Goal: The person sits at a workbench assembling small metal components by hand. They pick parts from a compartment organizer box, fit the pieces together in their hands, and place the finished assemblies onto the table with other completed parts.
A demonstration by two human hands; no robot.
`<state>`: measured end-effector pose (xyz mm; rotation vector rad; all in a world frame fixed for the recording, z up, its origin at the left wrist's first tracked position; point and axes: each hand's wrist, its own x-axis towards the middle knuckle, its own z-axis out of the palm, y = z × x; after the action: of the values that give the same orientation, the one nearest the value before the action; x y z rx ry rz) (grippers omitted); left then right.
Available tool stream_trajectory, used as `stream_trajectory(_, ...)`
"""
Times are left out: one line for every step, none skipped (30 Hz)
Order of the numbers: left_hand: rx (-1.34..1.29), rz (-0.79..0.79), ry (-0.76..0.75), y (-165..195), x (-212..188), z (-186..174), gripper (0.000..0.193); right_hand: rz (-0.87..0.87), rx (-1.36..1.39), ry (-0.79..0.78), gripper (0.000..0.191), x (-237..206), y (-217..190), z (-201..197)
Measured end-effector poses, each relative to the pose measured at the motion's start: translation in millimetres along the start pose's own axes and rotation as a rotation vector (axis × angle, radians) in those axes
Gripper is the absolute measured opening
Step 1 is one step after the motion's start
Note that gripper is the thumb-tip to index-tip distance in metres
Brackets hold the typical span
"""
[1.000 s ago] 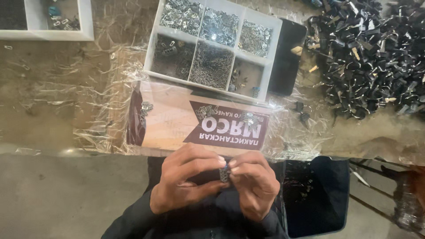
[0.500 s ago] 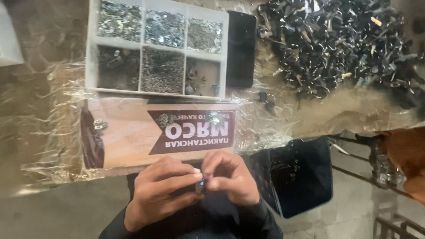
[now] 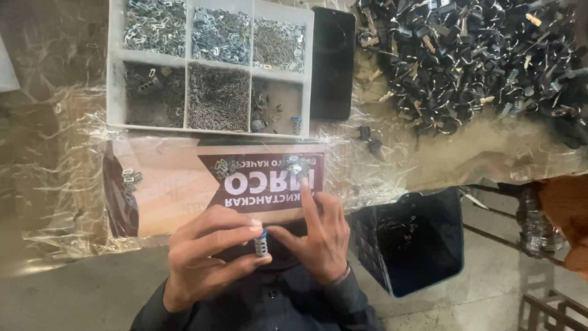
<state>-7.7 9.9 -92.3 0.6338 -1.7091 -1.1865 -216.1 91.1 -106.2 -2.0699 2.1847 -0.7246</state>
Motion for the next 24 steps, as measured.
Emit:
stream_trajectory(-0.005, -0.001, -0.002, 0, 1, 1, 0.046, 0.005, 0.006, -0.009, 0.081, -1, 4, 3)
stream_trajectory(-0.001, 0.0, -0.003, 1, 1, 2, 0.046, 0.011, 0.011, -0.017, 0.081, -3, 9, 5)
stream_trajectory(0.004, 0.004, -0.004, 1, 2, 4, 0.045, -0.09, 0.032, 0.036, 0.069, -5, 13, 8)
stream_trajectory(0.009, 0.01, -0.005, 2, 3, 4, 0.045, -0.191, 0.053, 0.091, 0.057, -7, 18, 12)
stream_trajectory(0.003, 0.01, -0.017, 1, 4, 3, 0.044, -0.292, 0.072, 0.147, 0.046, -8, 23, 16)
stream_trajectory(-0.003, 0.009, -0.026, 1, 4, 3, 0.044, -0.336, 0.092, 0.172, 0.038, -10, 27, 18)
stream_trajectory(-0.009, 0.007, -0.033, 1, 6, 4, 0.044, -0.381, 0.112, 0.195, 0.03, -11, 31, 20)
stream_trajectory(-0.009, 0.007, -0.04, -1, 7, 6, 0.043, -0.428, 0.134, 0.216, 0.026, -11, 33, 21)
stream_trajectory(-0.01, 0.002, -0.048, -2, 9, 8, 0.043, -0.415, 0.143, 0.21, 0.026, -11, 34, 22)
stream_trajectory(-0.011, -0.004, -0.058, -2, 9, 10, 0.042, -0.399, 0.151, 0.205, 0.026, -10, 34, 21)
stream_trajectory(-0.006, -0.001, -0.055, -1, 9, 13, 0.042, -0.384, 0.157, 0.203, 0.026, -8, 33, 21)
stream_trajectory(0.0, 0.003, -0.052, -1, 9, 15, 0.043, -0.302, 0.176, 0.217, 0.023, -5, 29, 20)
stream_trajectory(0.007, 0.007, -0.05, 0, 9, 17, 0.043, -0.219, 0.195, 0.231, 0.021, -3, 24, 20)
stream_trajectory(0.002, 0.013, -0.056, 2, 8, 17, 0.043, -0.138, 0.216, 0.244, 0.019, 1, 19, 19)
stream_trajectory(-0.002, 0.018, -0.061, 3, 7, 16, 0.043, -0.087, 0.219, 0.238, 0.017, 4, 15, 17)
stream_trajectory(-0.005, 0.02, -0.066, 5, 6, 16, 0.043, -0.035, 0.222, 0.231, 0.015, 7, 11, 15)
stream_trajectory(0.001, 0.024, -0.06, 7, 5, 17, 0.043, 0.017, 0.227, 0.221, 0.013, 10, 8, 13)
stream_trajectory(0.007, 0.025, -0.055, 8, 3, 17, 0.043, 0.035, 0.212, 0.217, 0.013, 13, 5, 12)
stream_trajectory(0.013, 0.023, -0.05, 11, 1, 18, 0.043, 0.054, 0.197, 0.21, 0.013, 16, 4, 10)
stream_trajectory(0.008, 0.016, -0.053, 13, -1, 17, 0.043, 0.071, 0.18, 0.206, 0.013, 18, 2, 9)
stream_trajectory(0.003, 0.013, -0.055, 13, -2, 16, 0.044, 0.084, 0.257, 0.222, 0.014, 20, 2, 7)
stream_trajectory(-0.005, 0.005, -0.059, 15, -4, 15, 0.044, 0.101, 0.333, 0.233, 0.014, 20, 3, 5)
stream_trajectory(0.003, -0.005, -0.043, 18, -7, 13, 0.044, 0.12, 0.407, 0.243, 0.015, 20, 3, 2)
stream_trajectory(0.014, -0.007, -0.026, 18, -7, 10, 0.044, 0.139, 0.416, 0.248, 0.016, 18, 4, 0)
